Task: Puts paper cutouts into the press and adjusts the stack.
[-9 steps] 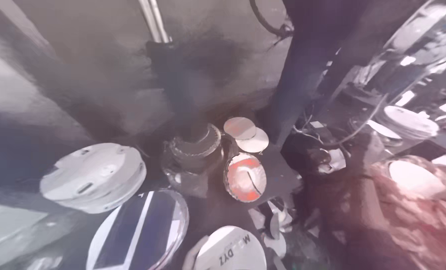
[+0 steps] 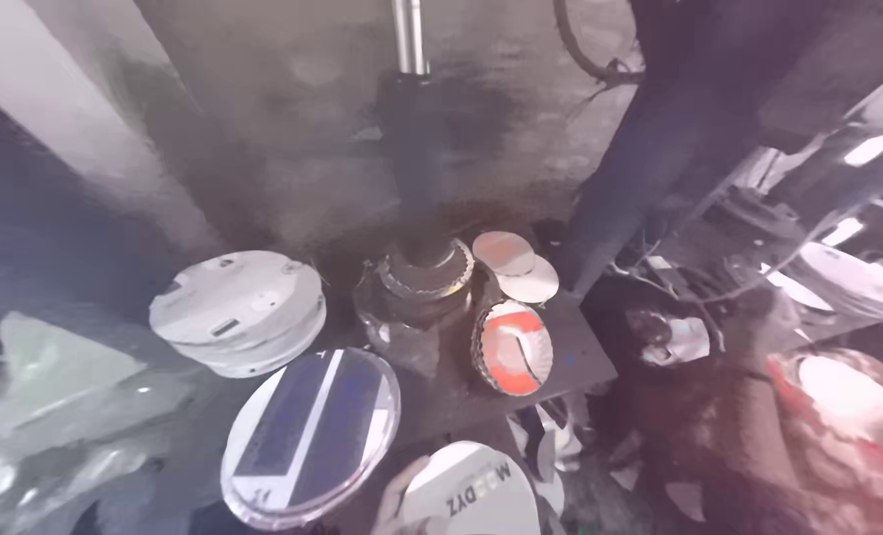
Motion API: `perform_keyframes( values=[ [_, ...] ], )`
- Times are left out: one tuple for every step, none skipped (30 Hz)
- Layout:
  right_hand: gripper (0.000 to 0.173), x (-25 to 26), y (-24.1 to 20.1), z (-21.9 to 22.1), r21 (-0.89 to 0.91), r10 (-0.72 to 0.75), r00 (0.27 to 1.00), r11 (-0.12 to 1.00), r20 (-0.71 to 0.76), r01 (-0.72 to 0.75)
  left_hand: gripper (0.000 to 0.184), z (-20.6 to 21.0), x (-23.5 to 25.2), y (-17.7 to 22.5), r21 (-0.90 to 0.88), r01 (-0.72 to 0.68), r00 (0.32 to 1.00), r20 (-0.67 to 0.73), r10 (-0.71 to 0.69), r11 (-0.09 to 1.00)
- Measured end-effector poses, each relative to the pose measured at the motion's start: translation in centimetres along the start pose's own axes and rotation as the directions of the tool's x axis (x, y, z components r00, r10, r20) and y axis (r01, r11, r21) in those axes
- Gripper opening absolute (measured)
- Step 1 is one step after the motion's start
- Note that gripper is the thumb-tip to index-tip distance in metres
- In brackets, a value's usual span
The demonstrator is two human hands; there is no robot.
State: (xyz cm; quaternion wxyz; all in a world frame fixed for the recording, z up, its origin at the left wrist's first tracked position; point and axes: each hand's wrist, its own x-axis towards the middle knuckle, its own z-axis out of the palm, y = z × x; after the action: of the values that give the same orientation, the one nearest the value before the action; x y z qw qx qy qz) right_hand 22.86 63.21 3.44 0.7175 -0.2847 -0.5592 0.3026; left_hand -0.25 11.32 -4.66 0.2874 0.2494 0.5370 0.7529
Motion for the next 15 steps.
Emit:
perform_keyframes(
  values=[
    [0.032,0.0,0.3,-0.3,-0.038,-0.025,0.999,0.999,0.023,0.026,0.05,-0.2,-0.1,0.0,0.01,-0.01,1.0,0.0,0.01,1.0],
    [0.026,0.7,3.0,-1.5,0.021,-0.228,0.967,0.974,0.114,0.227,0.049,-0.3,-0.2,0.0,0.018,-0.016,1.0,-0.006,0.016,1.0],
    [0.027,0.3,1.2,-0.5,-0.062,0.034,0.999,0.997,-0.03,-0.036,0.049,-0.5,-0.2,0.0,0.028,-0.022,1.0,-0.011,0.023,0.999],
    [0.028,0.7,1.0,-0.3,-0.074,0.181,0.977,0.979,-0.115,-0.19,0.049,-0.6,-0.2,0.0,0.038,-0.025,1.0,-0.015,0.025,0.999],
    [0.03,1.2,2.9,-1.4,-0.051,0.112,0.992,0.992,-0.064,-0.116,0.048,-0.7,-0.3,-0.1,0.047,-0.025,1.0,-0.018,0.025,0.999],
    [0.029,2.3,6.5,-3.9,0.032,-0.123,0.98,0.992,0.156,0.119,0.048,-0.7,-0.3,-0.2,0.051,-0.025,0.999,-0.019,0.026,0.998],
    [0.029,2.1,6.2,-3.5,0.025,-0.061,0.993,0.998,0.098,0.059,0.047,-0.7,-0.2,-0.3,0.051,-0.027,0.999,-0.017,0.028,0.998],
    [0.029,1.6,4.1,-2.3,-0.008,0.069,0.998,0.998,0.009,-0.069,0.047,-0.7,-0.2,-0.3,0.044,-0.024,1.0,-0.016,0.024,0.999],
    [0.029,0.7,1.2,-0.6,-0.025,0.154,0.986,0.987,-0.059,-0.156,0.046,-0.6,-0.2,-0.3,0.031,-0.016,1.0,-0.019,0.017,0.999],
    [0.03,-0.1,-0.4,0.2,-0.022,0.11,0.993,0.994,-0.035,-0.111,0.046,-0.4,-0.1,-0.2,0.015,-0.005,1.0,-0.018,0.005,1.0],
    [0.03,-0.4,-0.3,-0.2,0.013,-0.048,0.995,0.999,0.088,0.047,0.046,-0.3,-0.1,-0.1,-0.002,0.01,1.0,-0.014,-0.01,1.0],
    [0.03,-1.3,-3.6,1.8,-0.043,0.119,0.992,0.992,-0.036,-0.121,0.046,-0.2,0.0,0.0,-0.02,0.025,1.0,-0.008,-0.025,0.999],
    [0.03,-1.4,-5.2,3.1,-0.075,0.184,0.978,0.979,-0.094,-0.191,0.046,-0.1,0.0,0.1,-0.028,0.042,0.999,-0.001,-0.042,0.999],
    [0.028,-0.5,-2.6,1.2,-0.058,-0.108,0.974,0.991,0.198,0.121,0.046,0.0,0.1,0.2,-0.025,0.054,0.999,0.003,-0.054,0.998],
    [0.025,-0.6,-4.7,2.9,-0.167,0.046,0.988,0.986,0.151,-0.02,0.045,0.1,0.3,0.4,-0.017,0.063,0.998,0.004,-0.063,0.998]
  ],
)
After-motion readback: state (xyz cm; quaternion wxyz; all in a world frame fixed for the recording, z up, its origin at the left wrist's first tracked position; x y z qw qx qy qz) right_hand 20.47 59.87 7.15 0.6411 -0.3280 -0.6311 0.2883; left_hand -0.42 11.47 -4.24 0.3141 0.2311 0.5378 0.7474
